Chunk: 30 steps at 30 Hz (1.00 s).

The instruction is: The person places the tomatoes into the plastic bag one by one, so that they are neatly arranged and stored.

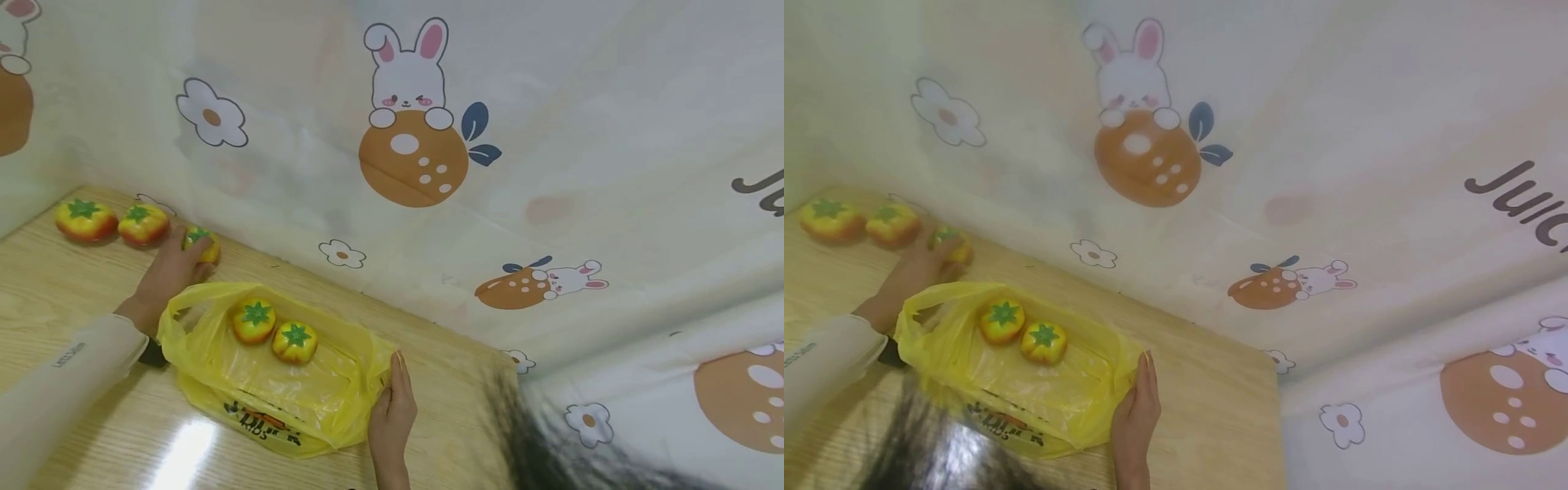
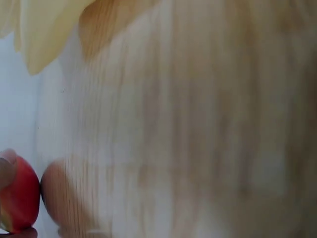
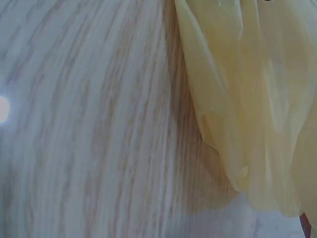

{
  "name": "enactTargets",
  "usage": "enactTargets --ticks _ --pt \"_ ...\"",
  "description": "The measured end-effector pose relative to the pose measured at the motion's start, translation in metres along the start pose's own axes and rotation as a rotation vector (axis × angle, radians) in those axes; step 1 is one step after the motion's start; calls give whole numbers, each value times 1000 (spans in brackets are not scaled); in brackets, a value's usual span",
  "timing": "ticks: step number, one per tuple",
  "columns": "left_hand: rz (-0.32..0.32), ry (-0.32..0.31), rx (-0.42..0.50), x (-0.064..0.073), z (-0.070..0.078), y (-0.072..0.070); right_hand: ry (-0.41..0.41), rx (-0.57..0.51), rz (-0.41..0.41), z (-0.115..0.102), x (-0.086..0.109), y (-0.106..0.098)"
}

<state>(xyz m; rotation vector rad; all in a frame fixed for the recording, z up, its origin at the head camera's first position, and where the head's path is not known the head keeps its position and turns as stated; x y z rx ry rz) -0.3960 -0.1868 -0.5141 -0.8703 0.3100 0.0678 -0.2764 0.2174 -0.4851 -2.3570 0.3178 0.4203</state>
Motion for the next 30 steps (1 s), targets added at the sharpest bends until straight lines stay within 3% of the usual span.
enactTargets --ticks 6,9,14,21,30 --pt "58 104 -22 10 10 -12 -20 3 5 -6 -1 -2" --pt "77 119 -48 15 14 -17 -17 6 13 -8 -2 -4" --pt "104 102 -32 26 25 -25 -23 2 27 -7 -1 -3" --pt "81 43 -10 34 36 -33 -58 21 60 -6 0 -5" --pt "235 44 -64 38 47 -58 -58 -35 48 -8 1 -9"
Point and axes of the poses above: each hand's wrist, its own x-axis away from the middle knuckle, its own y-axis out of the palm, z = x × y, the point moved 6 cm from there along -x, towards the middle knuckle, and after that the axes turned 4 degrees about y, right-handed, at the moved point
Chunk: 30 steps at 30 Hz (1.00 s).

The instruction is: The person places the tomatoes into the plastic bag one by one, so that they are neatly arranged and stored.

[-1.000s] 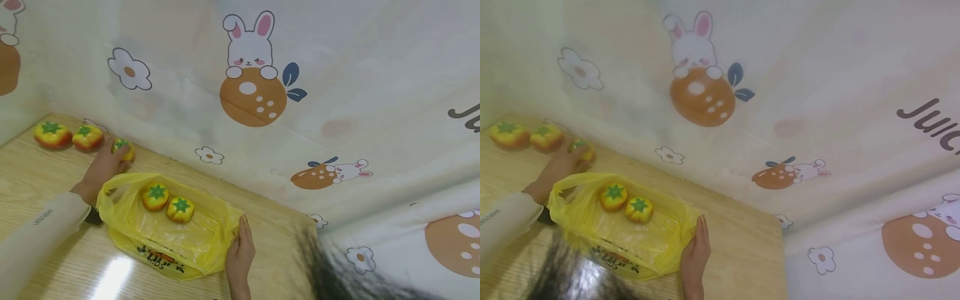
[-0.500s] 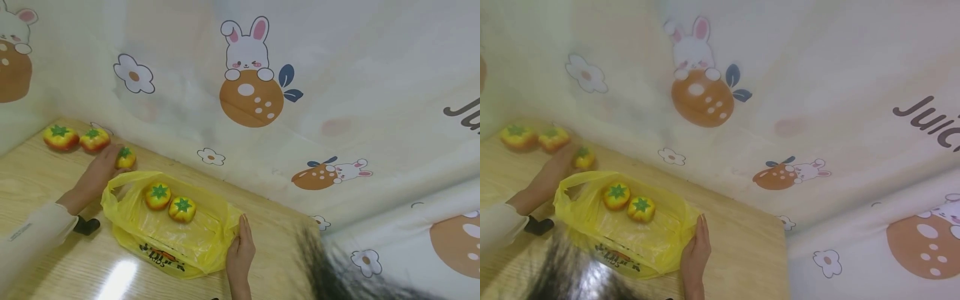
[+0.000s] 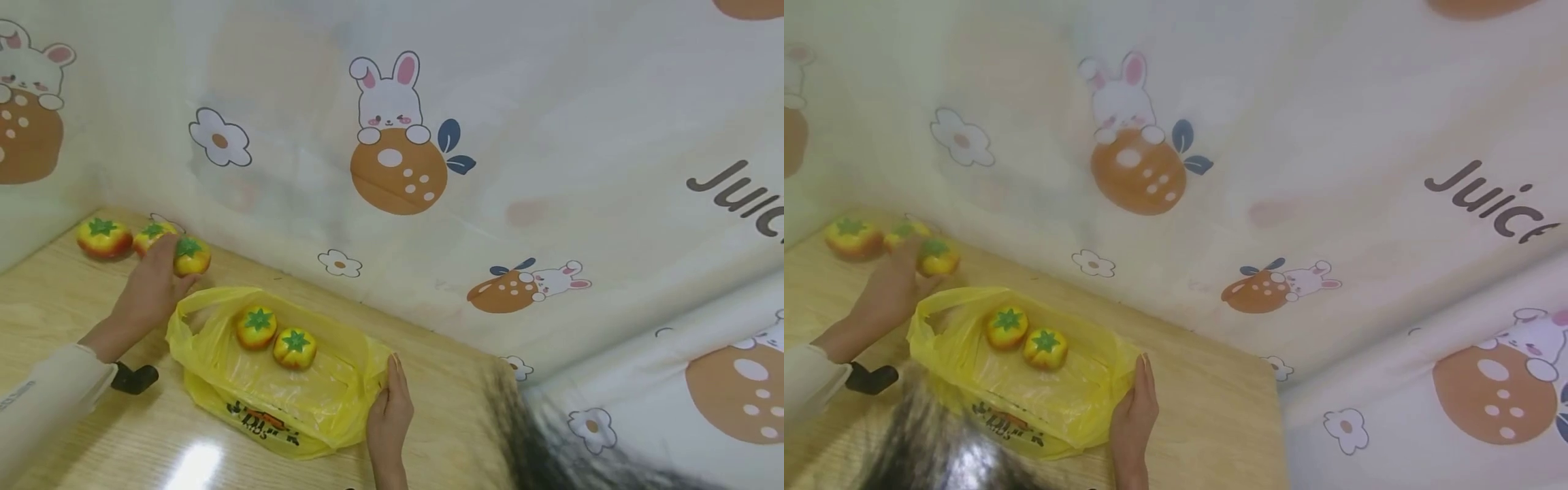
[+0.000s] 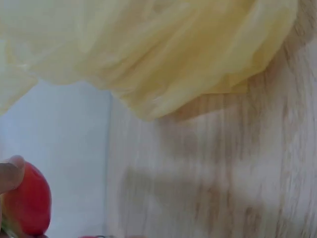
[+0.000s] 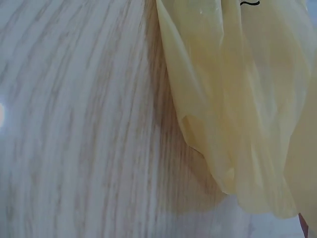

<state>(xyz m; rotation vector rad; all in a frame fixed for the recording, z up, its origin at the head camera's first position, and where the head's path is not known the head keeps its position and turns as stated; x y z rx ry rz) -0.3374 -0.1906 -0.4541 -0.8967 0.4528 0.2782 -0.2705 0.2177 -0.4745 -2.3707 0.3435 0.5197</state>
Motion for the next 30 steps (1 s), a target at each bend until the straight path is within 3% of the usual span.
enactTargets --ticks 7,20,30 --pt "19 -44 41 1 2 -13 14 9 5 0 0 0" --pt "71 48 24 2 18 -28 25 -15 -7 1 3 0" --pt "56 19 39 1 29 -35 39 -17 -12 1 2 0"
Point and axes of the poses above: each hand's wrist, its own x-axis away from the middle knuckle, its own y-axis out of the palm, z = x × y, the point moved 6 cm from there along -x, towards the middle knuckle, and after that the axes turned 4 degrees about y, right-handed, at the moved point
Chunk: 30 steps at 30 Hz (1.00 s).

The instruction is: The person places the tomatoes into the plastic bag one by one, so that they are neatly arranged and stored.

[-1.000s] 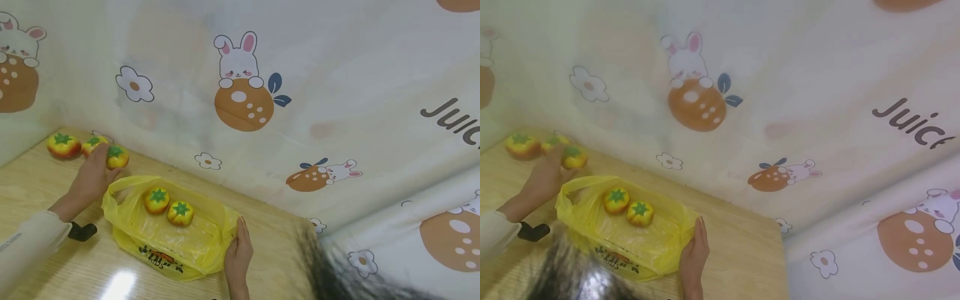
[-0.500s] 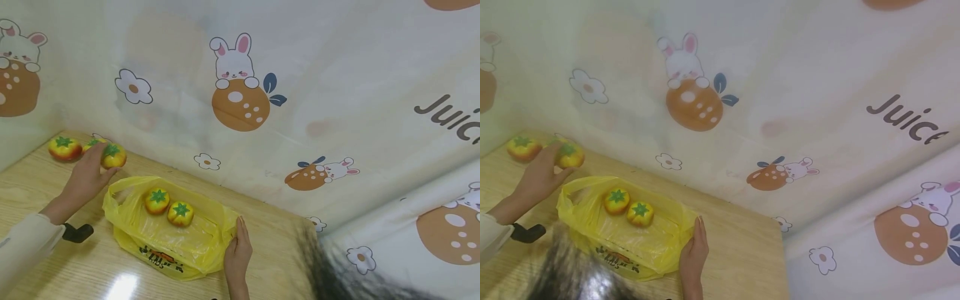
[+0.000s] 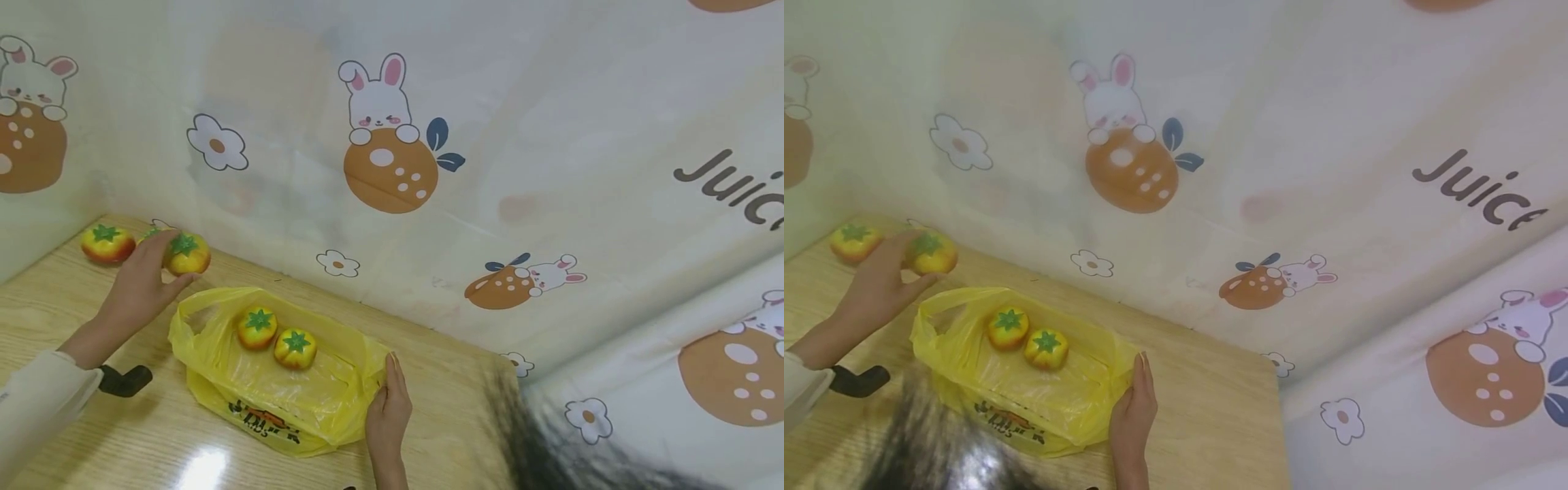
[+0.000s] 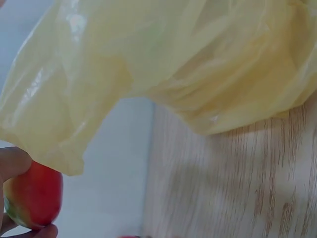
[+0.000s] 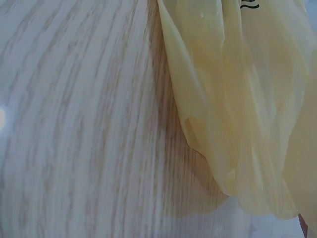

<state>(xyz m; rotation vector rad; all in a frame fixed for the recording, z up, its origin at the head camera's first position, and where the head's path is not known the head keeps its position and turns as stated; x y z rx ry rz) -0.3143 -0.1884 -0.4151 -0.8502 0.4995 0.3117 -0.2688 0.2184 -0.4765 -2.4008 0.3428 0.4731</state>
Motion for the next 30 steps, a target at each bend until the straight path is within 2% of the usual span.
enactTargets --ticks 6,14,22,26,30 --pt "13 1 9 -1 0 1 -4 -6 1 0 1 -1" --pt "39 20 37 0 10 0 5 -10 -8 1 1 -4" --pt "86 76 32 -1 27 -3 11 5 -9 1 0 -2" --pt "82 99 45 -1 36 -1 -7 17 3 1 0 -3" --pt "75 116 53 1 44 3 12 -16 -17 2 0 -1"
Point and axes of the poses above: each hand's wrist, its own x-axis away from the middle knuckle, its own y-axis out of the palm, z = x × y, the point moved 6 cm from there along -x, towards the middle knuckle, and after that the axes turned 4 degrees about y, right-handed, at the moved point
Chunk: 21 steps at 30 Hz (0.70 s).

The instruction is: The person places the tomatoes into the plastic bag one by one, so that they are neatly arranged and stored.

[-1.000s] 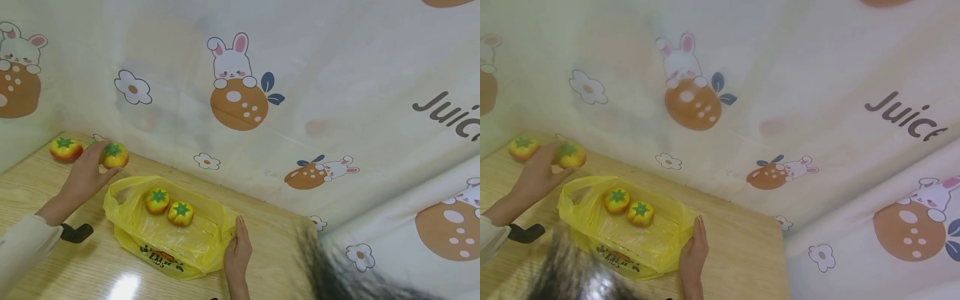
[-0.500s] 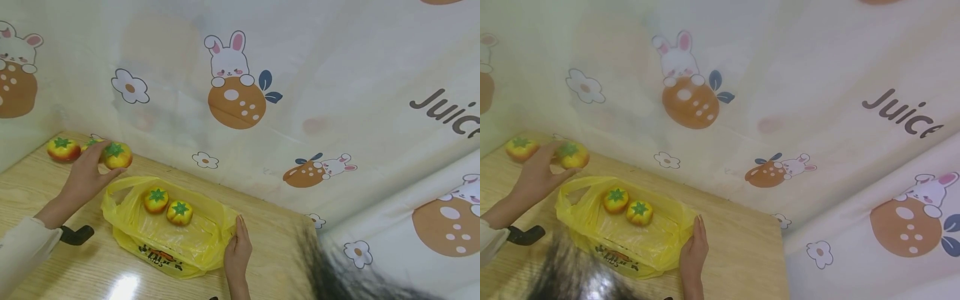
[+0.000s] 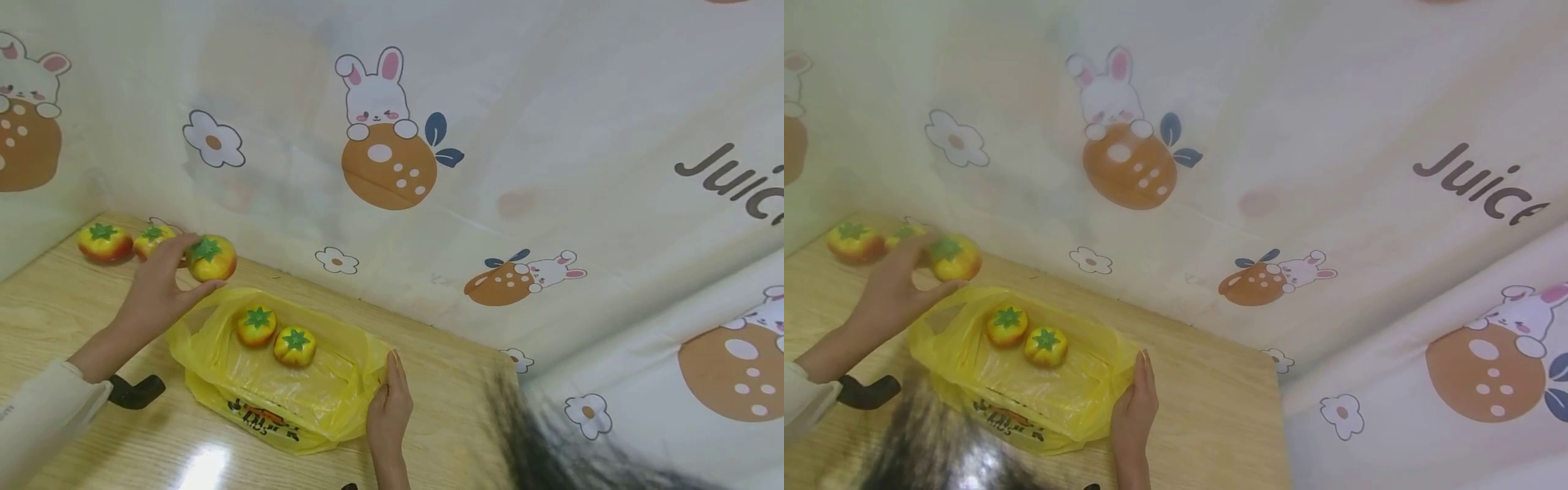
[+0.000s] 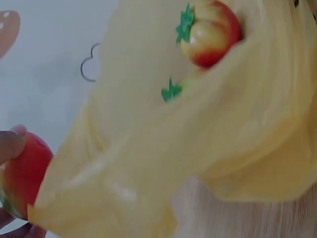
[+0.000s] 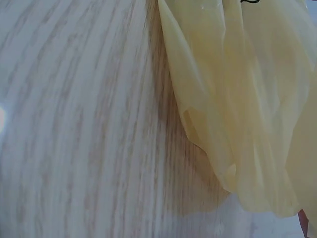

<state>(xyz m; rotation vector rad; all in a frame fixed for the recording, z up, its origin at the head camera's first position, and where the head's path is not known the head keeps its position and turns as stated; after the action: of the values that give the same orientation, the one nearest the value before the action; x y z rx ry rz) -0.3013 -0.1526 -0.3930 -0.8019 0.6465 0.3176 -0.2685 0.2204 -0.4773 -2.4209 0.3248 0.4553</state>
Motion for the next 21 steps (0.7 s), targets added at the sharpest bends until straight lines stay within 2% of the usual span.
enactTargets --ticks 7,11,18,21 --pt "18 35 18 0 17 6 11 -24 -11 0 0 -1" --pt "5 48 13 -1 26 10 23 -19 -14 2 2 -2" --pt "-32 146 10 7 41 23 32 -9 -5 4 3 -4" --pt "-46 151 8 9 43 26 28 2 3 4 4 -4"
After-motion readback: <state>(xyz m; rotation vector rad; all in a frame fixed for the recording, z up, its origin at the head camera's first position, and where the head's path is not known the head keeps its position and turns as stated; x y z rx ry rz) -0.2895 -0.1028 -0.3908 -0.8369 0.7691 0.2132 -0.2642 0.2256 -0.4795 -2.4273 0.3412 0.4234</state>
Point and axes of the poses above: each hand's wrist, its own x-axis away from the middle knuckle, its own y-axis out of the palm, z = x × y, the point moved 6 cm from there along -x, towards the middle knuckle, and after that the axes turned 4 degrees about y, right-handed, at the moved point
